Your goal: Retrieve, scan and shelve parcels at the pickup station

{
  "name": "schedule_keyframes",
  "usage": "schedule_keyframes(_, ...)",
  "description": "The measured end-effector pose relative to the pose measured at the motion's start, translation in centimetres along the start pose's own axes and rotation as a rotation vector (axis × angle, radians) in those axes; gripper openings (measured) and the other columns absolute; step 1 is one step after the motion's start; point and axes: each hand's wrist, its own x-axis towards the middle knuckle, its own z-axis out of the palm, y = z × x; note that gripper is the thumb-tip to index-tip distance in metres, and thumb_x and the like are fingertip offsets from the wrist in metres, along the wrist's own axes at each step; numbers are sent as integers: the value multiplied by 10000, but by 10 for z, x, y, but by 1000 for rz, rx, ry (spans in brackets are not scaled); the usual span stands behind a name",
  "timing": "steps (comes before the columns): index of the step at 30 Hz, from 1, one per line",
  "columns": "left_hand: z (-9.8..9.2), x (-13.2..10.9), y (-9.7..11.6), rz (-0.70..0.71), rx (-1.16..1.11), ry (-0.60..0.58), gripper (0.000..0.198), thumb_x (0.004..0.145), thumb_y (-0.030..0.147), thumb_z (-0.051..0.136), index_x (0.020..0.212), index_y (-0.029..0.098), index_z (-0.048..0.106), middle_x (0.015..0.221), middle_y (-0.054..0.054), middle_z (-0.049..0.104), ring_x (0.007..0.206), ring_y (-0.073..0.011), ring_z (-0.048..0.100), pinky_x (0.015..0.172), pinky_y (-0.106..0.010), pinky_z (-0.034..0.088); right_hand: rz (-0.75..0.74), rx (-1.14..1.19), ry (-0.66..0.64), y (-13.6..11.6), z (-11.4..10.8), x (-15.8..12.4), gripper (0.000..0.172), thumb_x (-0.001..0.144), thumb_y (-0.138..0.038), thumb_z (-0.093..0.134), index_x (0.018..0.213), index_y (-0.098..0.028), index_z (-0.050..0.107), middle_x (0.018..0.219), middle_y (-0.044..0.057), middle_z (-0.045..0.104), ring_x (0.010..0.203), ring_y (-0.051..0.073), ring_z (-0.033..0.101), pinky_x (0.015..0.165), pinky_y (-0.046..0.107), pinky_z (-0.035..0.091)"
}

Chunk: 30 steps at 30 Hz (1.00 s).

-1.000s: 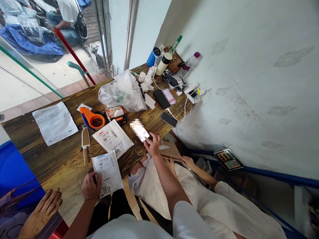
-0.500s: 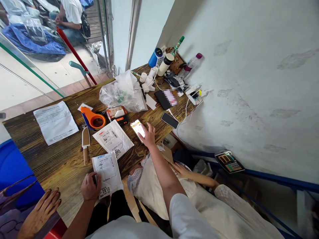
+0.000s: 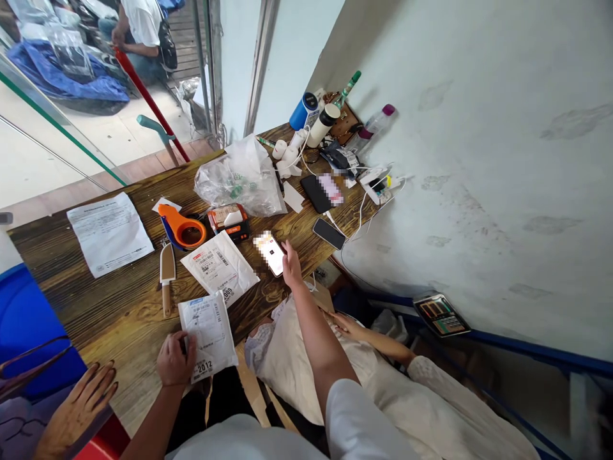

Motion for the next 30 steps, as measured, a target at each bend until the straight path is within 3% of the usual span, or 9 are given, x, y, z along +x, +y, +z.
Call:
schedule_keyframes(11,1,0,0,3,8,-3,150,924,334,537,953,186,536,766,-37,570,688,-197,571,622,-297,429,-61,-48,-6,3,-2,-1,701,1001,-579,79,1552,-166,207,1411,166,528,1294,275,489,1031,437,437)
schedule_keyframes(18,-2,1,1,20,11,-1,159,928,333,537,959,178,529,782,-50,576,712,-207,573,634,-300,442,-253,-264,38,-22,6,-18,590,1016,-494,215,1508,-186,321,1479,157,420,1342,291,399,1113,504,344)
schedule_keyframes(22,-2,1,2,17,13,-1,161,932,336,529,955,176,530,784,-55,578,711,-211,572,637,-303,445,-158,-357,69,-37,25,-19,597,999,-471,301,1504,-154,324,1535,196,300,1377,334,321,1101,563,319)
schedule_keyframes(25,-2,2,2,26,7,4,165,933,338,526,953,174,530,784,-59,580,715,-213,574,640,-304,447,-90,-389,110,-46,32,-11,676,972,-499,381,1524,-122,274,1524,230,290,1378,363,299,1083,590,319)
schedule_keyframes(30,-3,2,1,18,6,-6,157,932,334,531,948,178,530,776,-59,582,713,-218,576,635,-310,448,-89,-420,65,-62,29,10,493,957,-484,464,1374,-232,538,1535,150,275,1344,364,316,1091,576,307)
